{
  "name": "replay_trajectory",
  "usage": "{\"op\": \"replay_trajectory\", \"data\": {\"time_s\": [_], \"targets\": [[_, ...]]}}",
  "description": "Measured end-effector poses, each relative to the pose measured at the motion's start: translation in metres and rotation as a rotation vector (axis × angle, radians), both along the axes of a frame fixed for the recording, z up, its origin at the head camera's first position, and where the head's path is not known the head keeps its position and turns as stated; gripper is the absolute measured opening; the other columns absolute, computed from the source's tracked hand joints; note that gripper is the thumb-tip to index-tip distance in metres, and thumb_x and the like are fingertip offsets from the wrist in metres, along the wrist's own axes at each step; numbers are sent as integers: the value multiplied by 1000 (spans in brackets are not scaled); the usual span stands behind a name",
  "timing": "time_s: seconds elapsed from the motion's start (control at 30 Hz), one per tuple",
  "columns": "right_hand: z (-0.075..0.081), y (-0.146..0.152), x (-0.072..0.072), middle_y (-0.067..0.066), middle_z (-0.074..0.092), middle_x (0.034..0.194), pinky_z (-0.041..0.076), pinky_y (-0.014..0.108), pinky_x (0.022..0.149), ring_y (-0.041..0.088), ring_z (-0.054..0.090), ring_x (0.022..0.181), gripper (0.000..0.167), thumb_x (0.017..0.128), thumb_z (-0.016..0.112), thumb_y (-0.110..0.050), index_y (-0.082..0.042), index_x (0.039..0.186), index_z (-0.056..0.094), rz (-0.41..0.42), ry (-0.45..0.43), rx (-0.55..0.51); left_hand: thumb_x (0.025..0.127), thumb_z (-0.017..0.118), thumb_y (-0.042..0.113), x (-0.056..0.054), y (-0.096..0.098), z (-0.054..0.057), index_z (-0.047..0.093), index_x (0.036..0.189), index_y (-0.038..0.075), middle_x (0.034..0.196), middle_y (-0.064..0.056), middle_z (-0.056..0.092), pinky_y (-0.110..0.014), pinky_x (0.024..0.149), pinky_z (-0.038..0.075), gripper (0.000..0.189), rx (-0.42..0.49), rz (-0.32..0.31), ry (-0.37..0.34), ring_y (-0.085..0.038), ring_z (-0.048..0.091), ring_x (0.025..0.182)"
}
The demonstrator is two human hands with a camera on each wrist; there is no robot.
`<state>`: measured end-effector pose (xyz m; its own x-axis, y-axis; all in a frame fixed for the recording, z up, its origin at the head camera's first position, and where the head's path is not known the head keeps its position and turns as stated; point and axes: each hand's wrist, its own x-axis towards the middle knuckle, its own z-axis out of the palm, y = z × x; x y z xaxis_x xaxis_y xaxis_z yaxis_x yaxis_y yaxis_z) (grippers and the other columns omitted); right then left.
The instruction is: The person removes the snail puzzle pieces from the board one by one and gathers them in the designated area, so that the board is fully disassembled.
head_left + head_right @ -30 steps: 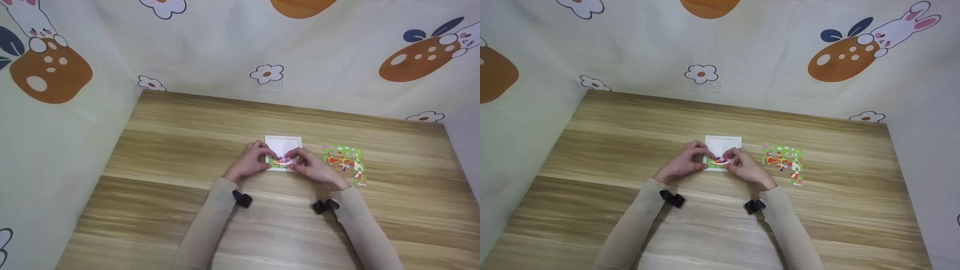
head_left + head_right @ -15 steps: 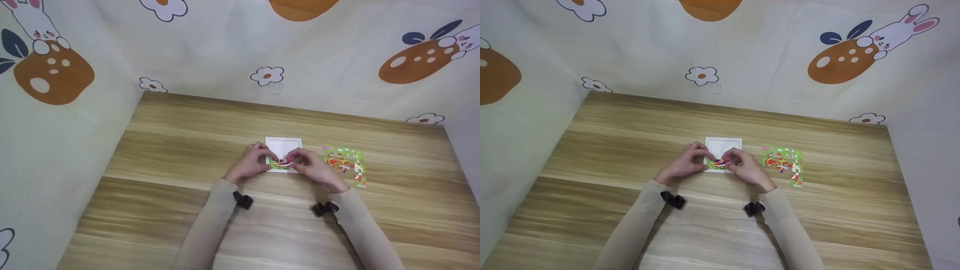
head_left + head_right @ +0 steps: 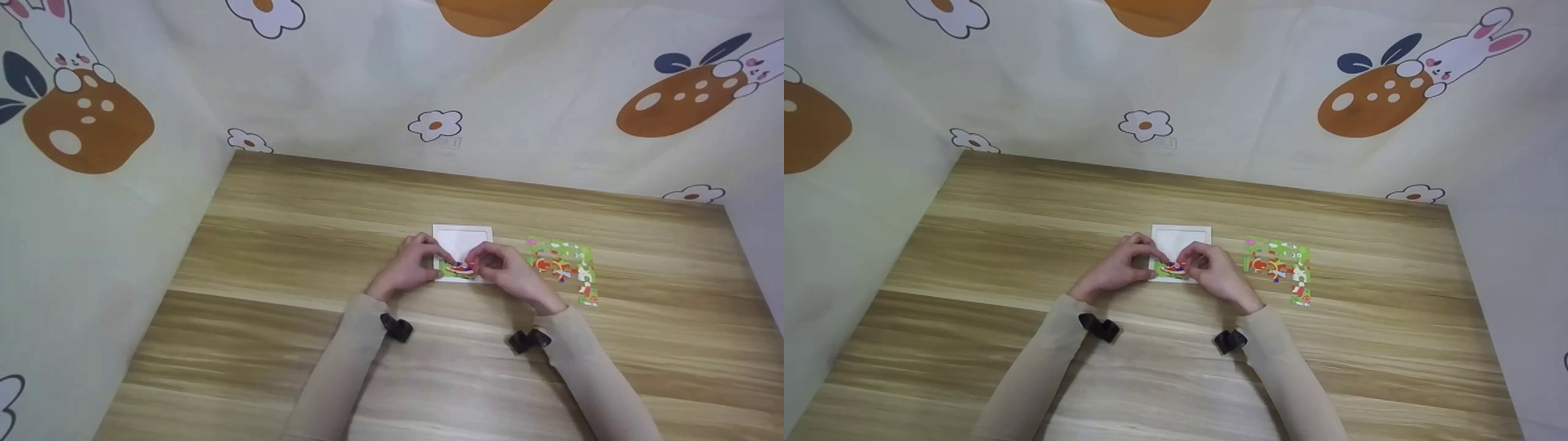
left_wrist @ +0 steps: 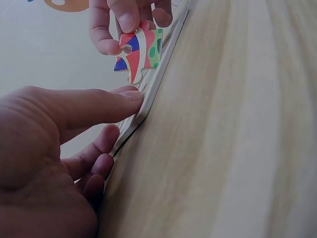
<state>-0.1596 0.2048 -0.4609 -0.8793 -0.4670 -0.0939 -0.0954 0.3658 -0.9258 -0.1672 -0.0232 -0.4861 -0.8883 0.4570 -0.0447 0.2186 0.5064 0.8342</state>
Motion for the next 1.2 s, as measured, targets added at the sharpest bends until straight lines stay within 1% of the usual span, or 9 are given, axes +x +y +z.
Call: {"op": "replay_trajectory", "data": {"time_s": [0.23,0.37,0.47,0.57,0.7,0.87,1.0,1.2], "targets": [[1,3,3,16,63,94,44,22,69,20,57,81,24,82,58,12,6,104,64,-31,-6,-9,78,75,5,0,0,0,73,104,13,118,-6,51,-40,98,29,27,-1,-11,23,-24,39,113],[0,7,3,17,63,93,44,21,67,17,57,79,24,82,57,12,7,104,64,-30,16,-14,78,75,5,0,0,-1,73,103,14,118,-5,51,-40,98,29,27,7,-13,15,-24,38,113],[1,9,4,17,63,94,45,21,65,17,57,78,24,82,57,12,8,105,64,-42,20,-10,77,75,4,0,-1,-1,73,103,14,117,-4,50,-40,97,29,27,21,-13,11,-24,38,112],[2,13,6,16,63,94,47,24,64,22,58,79,22,84,58,10,7,105,63,-62,6,-5,77,75,4,0,0,-1,74,103,14,116,-4,51,-40,97,29,27,19,-17,18,-24,38,111],[3,20,8,15,63,96,49,26,67,26,58,82,21,86,58,8,6,106,63,-89,-18,6,78,75,5,0,0,-1,74,103,14,116,-4,51,-40,97,29,27,19,-15,18,-24,38,112],[5,28,11,15,63,95,48,24,70,21,59,83,21,86,60,8,6,107,63,-119,-25,23,78,75,6,1,-1,-1,74,102,14,115,-3,51,-40,98,29,26,26,-11,11,-24,38,113],[5,35,13,15,64,96,48,23,70,17,59,82,21,85,60,8,6,106,63,-132,-16,28,78,75,5,0,-1,-1,74,102,13,116,-4,51,-40,99,28,26,27,-21,25,-24,39,114],[4,47,15,18,64,97,48,23,70,19,61,82,22,85,58,11,7,106,64,-126,-16,-16,77,74,3,0,-1,-1,74,100,11,115,-5,51,-37,96,29,24,41,-28,46,-24,39,111]]}}
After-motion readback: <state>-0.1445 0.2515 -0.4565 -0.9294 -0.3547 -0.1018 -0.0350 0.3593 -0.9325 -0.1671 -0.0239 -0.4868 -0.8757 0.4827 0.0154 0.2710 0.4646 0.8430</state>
